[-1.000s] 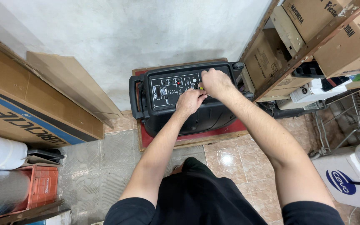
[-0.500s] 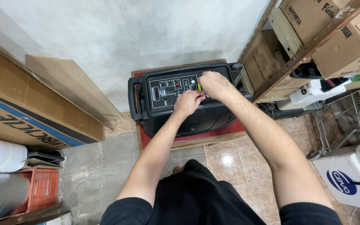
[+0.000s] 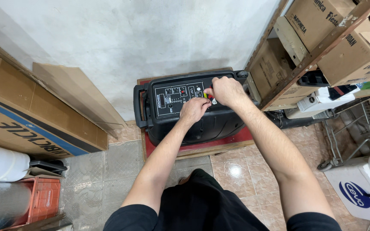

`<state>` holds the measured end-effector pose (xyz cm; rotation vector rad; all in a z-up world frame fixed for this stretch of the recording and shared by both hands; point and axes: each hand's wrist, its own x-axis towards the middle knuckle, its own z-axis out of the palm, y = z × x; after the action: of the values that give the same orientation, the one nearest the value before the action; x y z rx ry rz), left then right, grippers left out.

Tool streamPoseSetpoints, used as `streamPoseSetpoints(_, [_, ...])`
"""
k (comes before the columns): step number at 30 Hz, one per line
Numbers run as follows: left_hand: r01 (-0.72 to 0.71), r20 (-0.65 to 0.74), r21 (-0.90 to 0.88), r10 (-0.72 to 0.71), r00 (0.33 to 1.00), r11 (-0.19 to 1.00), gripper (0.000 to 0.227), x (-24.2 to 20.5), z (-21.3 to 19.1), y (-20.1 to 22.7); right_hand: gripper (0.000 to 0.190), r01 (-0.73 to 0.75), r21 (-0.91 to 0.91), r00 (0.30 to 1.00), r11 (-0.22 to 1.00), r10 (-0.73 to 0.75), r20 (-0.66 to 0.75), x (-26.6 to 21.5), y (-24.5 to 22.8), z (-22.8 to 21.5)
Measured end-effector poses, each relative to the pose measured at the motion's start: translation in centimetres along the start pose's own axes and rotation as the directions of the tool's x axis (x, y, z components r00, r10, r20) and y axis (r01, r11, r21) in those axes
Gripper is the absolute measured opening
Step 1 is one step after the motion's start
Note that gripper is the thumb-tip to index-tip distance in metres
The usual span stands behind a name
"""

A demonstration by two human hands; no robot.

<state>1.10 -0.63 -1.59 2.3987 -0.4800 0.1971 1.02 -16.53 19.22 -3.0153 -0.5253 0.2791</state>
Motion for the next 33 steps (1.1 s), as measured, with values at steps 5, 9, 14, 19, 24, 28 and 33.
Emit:
streamPoseSetpoints(5, [-0.001, 0.001, -0.003, 0.001, 1.0, 1.0, 0.024, -0.2, 0.3, -0.3, 0.043, 0.024, 0.092, 0.998, 0.995, -0.029, 0.048, -0.1, 0.3, 0.6])
streamPoseSetpoints(9, [-0.015, 0.008, -0.031, 0.015, 1.0, 0.999, 0.022, -0.2, -0.6, 0.0, 0.038, 0.117, 0.107, 0.99, 0.987, -0.124, 0.061, 1.4, 1.0, 1.2])
streamPoseSetpoints(14, [-0.014, -0.015, -0.027, 0.013, 1.0, 1.0, 0.021, 0.1, 0.2, -0.5, 0.038, 0.149, 0.105, 0.987, 0.983, -0.155, 0.052, 0.2, 0.6, 0.7])
streamPoseSetpoints(19, [-0.008, -0.041, -0.004, 0.008, 0.999, 1.0, 0.021, 0.3, 0.2, -0.4, 0.052, 0.074, 0.032, 0.997, 0.997, -0.074, 0.013, -1.0, 0.2, -0.7])
streamPoseSetpoints(24, [0.084, 0.058, -0.094, -0.079, 0.995, 0.992, 0.016, 1.0, -0.8, 0.1, 0.038, 0.209, 0.011, 0.978, 0.978, -0.208, -0.018, 0.5, 1.4, -0.3])
streamPoseSetpoints(28, [0.118, 0.051, -0.114, -0.113, 0.992, 0.986, 0.017, 1.1, -1.8, 1.2, 0.04, 0.293, -0.03, 0.956, 0.956, -0.292, 0.017, 1.1, 2.3, -0.1])
streamPoseSetpoints(33, [0.145, 0.01, -0.078, -0.145, 0.989, 0.986, 0.017, 1.4, -0.6, 0.5, 0.033, 0.374, -0.029, 0.928, 0.927, -0.373, 0.013, -0.2, 2.2, -1.4])
